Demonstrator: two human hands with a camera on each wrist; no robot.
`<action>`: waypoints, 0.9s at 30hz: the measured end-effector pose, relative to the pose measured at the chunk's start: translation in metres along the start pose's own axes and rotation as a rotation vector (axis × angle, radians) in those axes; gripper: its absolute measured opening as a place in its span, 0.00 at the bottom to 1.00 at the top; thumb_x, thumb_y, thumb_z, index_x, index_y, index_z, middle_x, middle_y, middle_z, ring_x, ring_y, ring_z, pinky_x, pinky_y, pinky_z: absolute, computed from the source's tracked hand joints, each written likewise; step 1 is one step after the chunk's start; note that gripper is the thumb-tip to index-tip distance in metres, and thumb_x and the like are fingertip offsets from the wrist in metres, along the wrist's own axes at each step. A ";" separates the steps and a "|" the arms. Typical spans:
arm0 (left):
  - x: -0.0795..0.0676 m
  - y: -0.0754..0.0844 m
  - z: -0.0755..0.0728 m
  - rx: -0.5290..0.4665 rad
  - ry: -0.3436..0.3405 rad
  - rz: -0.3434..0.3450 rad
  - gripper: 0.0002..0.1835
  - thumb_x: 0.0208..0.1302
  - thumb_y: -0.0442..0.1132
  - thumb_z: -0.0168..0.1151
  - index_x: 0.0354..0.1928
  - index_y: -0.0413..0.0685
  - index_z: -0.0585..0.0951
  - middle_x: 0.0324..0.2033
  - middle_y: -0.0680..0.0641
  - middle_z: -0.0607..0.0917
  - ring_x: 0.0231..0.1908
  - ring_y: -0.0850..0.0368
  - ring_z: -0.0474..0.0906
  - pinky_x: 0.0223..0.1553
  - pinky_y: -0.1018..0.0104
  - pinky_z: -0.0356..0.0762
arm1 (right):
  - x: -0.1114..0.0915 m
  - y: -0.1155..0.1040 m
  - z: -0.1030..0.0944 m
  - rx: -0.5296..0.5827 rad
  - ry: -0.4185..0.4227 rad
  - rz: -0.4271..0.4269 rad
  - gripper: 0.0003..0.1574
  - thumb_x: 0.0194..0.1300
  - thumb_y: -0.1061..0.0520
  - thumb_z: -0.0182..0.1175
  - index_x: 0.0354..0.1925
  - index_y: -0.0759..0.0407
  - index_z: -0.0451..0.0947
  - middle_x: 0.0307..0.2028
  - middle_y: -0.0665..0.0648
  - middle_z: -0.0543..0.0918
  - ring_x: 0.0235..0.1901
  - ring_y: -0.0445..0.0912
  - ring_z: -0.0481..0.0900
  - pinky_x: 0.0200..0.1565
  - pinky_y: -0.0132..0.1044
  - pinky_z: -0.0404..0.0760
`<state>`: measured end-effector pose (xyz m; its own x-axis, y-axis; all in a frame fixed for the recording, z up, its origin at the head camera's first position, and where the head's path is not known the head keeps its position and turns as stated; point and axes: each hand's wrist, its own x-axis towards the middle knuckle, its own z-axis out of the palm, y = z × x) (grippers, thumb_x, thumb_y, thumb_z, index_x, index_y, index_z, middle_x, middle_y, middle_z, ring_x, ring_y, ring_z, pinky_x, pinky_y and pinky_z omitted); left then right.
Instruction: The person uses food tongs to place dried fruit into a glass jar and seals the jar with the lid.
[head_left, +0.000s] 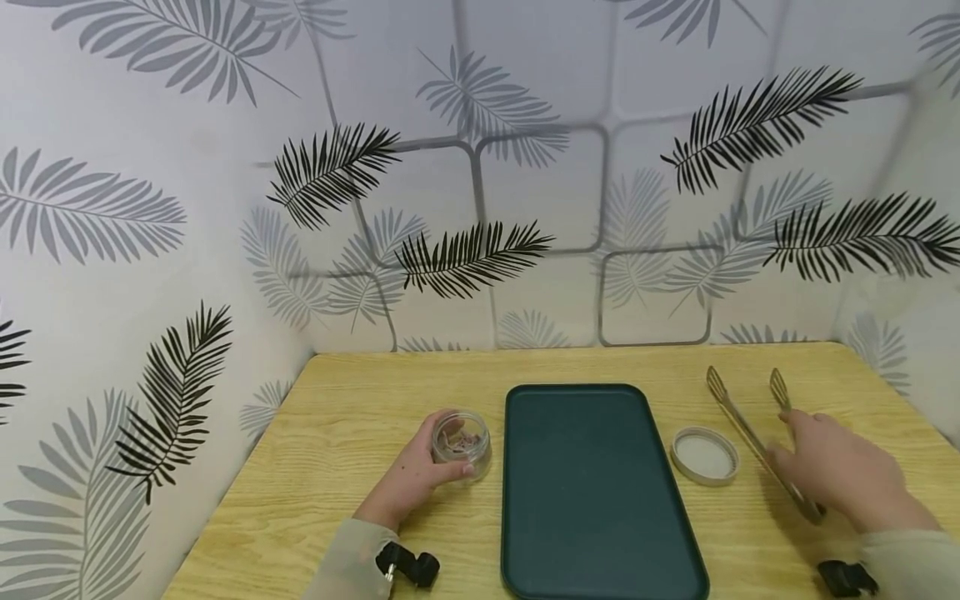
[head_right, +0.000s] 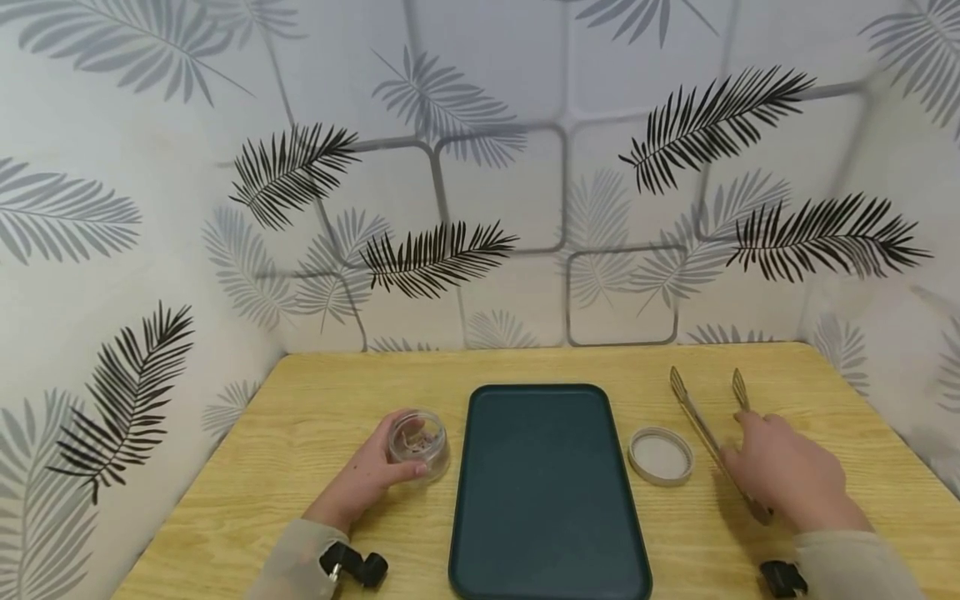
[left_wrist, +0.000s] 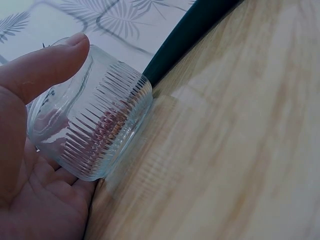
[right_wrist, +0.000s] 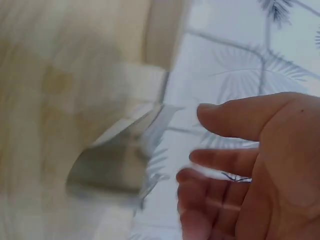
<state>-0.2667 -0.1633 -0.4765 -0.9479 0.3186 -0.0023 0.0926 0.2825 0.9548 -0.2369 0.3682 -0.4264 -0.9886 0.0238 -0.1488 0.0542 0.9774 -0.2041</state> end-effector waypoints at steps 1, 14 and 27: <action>0.000 0.000 0.000 -0.004 -0.001 -0.001 0.45 0.61 0.42 0.75 0.76 0.55 0.60 0.71 0.45 0.69 0.68 0.46 0.67 0.65 0.46 0.61 | -0.001 -0.003 -0.001 0.006 0.016 -0.030 0.44 0.69 0.40 0.60 0.66 0.74 0.67 0.53 0.78 0.76 0.50 0.74 0.75 0.39 0.68 0.75; 0.000 -0.002 0.000 -0.015 -0.013 0.008 0.46 0.61 0.42 0.75 0.76 0.54 0.59 0.71 0.45 0.68 0.67 0.46 0.67 0.64 0.48 0.63 | -0.001 -0.034 0.016 -0.021 0.041 -0.272 0.12 0.70 0.60 0.54 0.37 0.47 0.83 0.40 0.57 0.87 0.40 0.57 0.84 0.39 0.62 0.78; -0.001 0.000 0.000 -0.017 -0.007 0.003 0.45 0.61 0.41 0.75 0.76 0.55 0.60 0.71 0.45 0.68 0.68 0.46 0.66 0.65 0.46 0.62 | 0.006 -0.041 0.019 0.169 0.093 -0.248 0.23 0.72 0.62 0.49 0.61 0.68 0.77 0.44 0.68 0.85 0.27 0.54 0.79 0.31 0.49 0.76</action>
<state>-0.2659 -0.1632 -0.4766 -0.9453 0.3262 -0.0013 0.0903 0.2656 0.9598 -0.2423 0.3247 -0.4378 -0.9828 -0.1842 0.0130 -0.1752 0.9074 -0.3819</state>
